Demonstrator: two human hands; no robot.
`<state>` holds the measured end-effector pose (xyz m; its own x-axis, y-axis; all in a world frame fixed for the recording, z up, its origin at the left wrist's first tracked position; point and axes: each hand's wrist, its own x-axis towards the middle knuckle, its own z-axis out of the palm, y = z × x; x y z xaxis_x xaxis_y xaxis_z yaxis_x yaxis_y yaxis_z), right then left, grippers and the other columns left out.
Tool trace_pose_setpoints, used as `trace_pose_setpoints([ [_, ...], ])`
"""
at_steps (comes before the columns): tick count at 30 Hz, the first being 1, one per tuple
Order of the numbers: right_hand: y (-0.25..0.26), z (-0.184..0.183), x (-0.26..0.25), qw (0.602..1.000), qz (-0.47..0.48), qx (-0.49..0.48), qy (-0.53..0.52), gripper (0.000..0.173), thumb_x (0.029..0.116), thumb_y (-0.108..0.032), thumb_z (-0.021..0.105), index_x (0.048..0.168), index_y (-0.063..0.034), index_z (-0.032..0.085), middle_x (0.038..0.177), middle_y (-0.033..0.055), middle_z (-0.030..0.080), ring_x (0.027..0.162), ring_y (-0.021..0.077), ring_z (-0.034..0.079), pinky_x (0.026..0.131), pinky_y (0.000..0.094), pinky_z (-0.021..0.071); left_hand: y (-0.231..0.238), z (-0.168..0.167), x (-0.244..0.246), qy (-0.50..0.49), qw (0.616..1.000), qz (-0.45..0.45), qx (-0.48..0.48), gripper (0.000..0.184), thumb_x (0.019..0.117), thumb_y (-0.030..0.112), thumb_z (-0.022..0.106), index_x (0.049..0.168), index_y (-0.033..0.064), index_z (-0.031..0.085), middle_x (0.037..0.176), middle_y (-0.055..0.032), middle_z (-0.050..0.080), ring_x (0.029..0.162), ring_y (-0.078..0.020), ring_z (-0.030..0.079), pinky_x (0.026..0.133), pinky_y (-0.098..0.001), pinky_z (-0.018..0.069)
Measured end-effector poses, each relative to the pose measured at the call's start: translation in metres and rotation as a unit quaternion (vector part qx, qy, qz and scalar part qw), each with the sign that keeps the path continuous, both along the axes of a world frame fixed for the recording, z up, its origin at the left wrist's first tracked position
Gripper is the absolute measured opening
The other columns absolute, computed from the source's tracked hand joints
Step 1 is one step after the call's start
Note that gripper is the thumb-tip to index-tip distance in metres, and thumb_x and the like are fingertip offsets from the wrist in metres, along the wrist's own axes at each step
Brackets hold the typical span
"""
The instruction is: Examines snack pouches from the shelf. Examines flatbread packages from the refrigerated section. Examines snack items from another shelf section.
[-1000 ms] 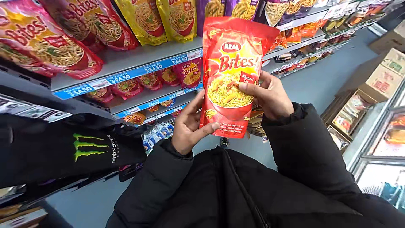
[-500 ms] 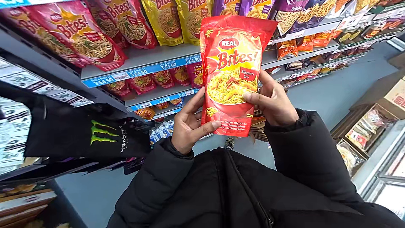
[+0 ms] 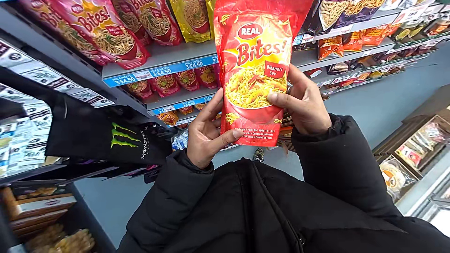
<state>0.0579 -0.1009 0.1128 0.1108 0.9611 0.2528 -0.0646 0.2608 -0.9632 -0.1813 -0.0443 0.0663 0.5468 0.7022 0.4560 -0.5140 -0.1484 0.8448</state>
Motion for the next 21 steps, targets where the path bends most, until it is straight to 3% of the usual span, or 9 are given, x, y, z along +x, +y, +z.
trace_pose_setpoints([
  [21, 0.0028, -0.0047, -0.0063, 1.000, 0.004, -0.016, 0.015, 0.082, 0.0870, -0.005, 0.073, 0.156, -0.0007, 0.029, 0.117, 0.0170, 0.071, 0.095, 0.0252, 0.075, 0.082, 0.0372, 0.0655, 0.0033, -0.0063, -0.0075, -0.007, 1.000, -0.013, -0.024, 0.093, 0.0820, 0.000, 0.082, 0.158, -0.0042, 0.028, 0.149, -0.0210, 0.049, 0.121, -0.0320, 0.065, 0.097, -0.0443, 0.0606],
])
